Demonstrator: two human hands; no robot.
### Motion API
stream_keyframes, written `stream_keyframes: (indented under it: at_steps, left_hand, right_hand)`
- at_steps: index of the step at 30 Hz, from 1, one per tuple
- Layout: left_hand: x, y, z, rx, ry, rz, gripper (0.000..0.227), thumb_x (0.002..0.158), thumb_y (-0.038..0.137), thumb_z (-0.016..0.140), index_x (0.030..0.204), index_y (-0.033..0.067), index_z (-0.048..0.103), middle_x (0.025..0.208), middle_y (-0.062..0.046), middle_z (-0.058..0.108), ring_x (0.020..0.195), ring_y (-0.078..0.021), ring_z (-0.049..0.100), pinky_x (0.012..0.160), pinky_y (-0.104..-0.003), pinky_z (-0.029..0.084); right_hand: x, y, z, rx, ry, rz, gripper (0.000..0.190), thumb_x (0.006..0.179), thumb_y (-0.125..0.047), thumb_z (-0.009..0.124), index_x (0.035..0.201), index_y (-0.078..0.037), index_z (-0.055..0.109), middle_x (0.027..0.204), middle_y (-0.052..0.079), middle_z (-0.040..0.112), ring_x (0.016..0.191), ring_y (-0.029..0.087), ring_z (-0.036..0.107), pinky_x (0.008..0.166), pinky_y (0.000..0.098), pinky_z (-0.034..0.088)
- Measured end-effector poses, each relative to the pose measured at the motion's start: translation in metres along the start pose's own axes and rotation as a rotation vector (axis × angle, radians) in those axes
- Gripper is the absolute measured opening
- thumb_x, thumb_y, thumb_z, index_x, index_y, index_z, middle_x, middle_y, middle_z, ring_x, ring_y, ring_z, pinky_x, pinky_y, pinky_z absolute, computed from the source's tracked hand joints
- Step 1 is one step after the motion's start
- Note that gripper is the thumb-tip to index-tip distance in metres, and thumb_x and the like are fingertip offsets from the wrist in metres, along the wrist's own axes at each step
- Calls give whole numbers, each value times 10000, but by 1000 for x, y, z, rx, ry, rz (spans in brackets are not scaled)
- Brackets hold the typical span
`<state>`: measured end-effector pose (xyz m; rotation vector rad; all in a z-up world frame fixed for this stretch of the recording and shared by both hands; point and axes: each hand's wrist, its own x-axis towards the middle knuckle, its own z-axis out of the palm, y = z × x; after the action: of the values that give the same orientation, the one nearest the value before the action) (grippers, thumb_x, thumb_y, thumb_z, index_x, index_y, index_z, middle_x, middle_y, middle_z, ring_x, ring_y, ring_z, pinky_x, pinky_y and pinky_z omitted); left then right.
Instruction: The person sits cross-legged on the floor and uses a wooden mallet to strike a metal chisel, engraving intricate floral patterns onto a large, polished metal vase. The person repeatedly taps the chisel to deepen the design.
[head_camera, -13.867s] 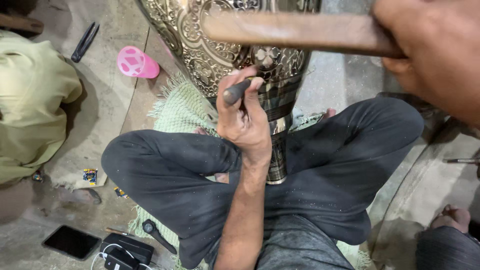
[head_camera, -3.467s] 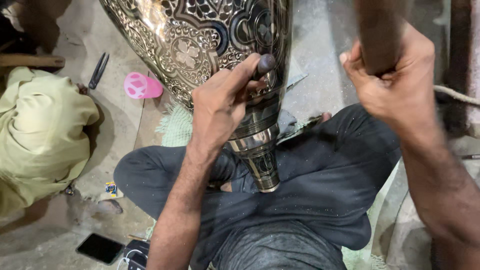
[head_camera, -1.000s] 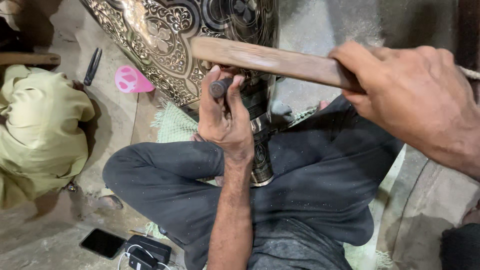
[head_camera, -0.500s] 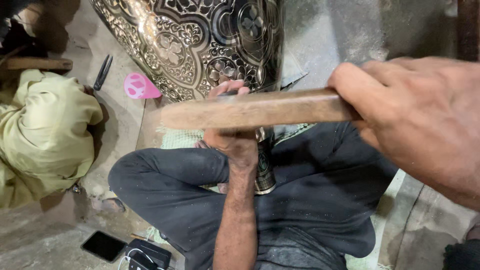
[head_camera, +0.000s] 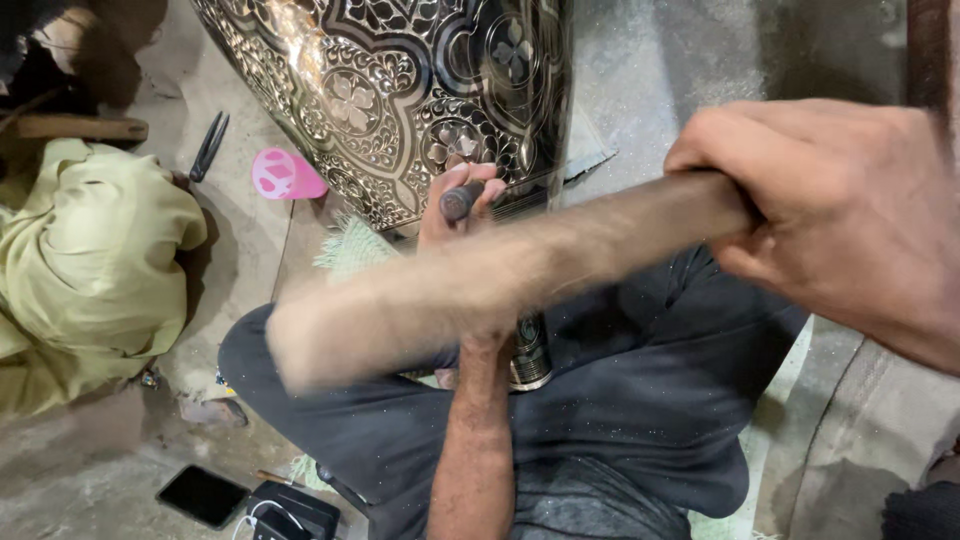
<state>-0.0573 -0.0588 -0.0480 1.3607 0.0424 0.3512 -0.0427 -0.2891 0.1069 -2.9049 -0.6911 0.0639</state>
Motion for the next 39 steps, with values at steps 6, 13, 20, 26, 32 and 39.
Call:
stream_keyframes:
  at_steps: [6,13,20,26,32,39]
  left_hand:
    - [-2,4,1,-28,-142,161,475,991,179,693,1377,-11,494,1291,-84,592,1234,-166,581,1112,-333,481]
    - [-5,3,-5,180,-100,28,336,1077,50,639,1381,-50,536,1246,-112,628,1154,-176,606,1066,-311,495]
    - [2,5,-12,266,-79,-31,426,964,29,673,1362,-28,532,1215,-93,659,1091,-208,669,966,-320,557]
    - [-4,-3,-4,469,95,296,210,1060,19,598,1264,-12,635,1133,-112,727,941,-231,770,861,-307,666]
    - [-8,-21,-18,694,70,570,243,932,-26,666,1165,9,608,1125,-140,684,945,-253,707,836,-353,579]
    - [-10,-17,-10,468,156,360,295,1033,-128,630,1318,-66,584,1162,-132,706,1006,-181,749,912,-293,658]
  right_hand:
    - [7,1,-6,-181,-30,-16,431,712,-238,835,1107,-157,683,859,22,712,807,182,736,734,327,575]
    - [9,0,-3,-65,34,-1,345,699,-117,841,1013,-112,699,858,43,707,786,215,723,689,358,555]
    - [9,5,3,17,113,-43,316,707,-74,805,1001,-88,690,858,69,701,781,250,714,687,371,547]
    - [16,10,14,-70,132,62,242,827,-70,792,1038,-56,674,856,122,701,730,296,703,642,399,540]
    - [12,3,6,42,40,100,252,851,-136,775,1068,-79,660,798,121,675,704,265,699,648,394,542]
    - [28,4,3,-152,23,37,281,851,-138,757,1096,-86,631,836,96,691,715,292,702,614,415,531]
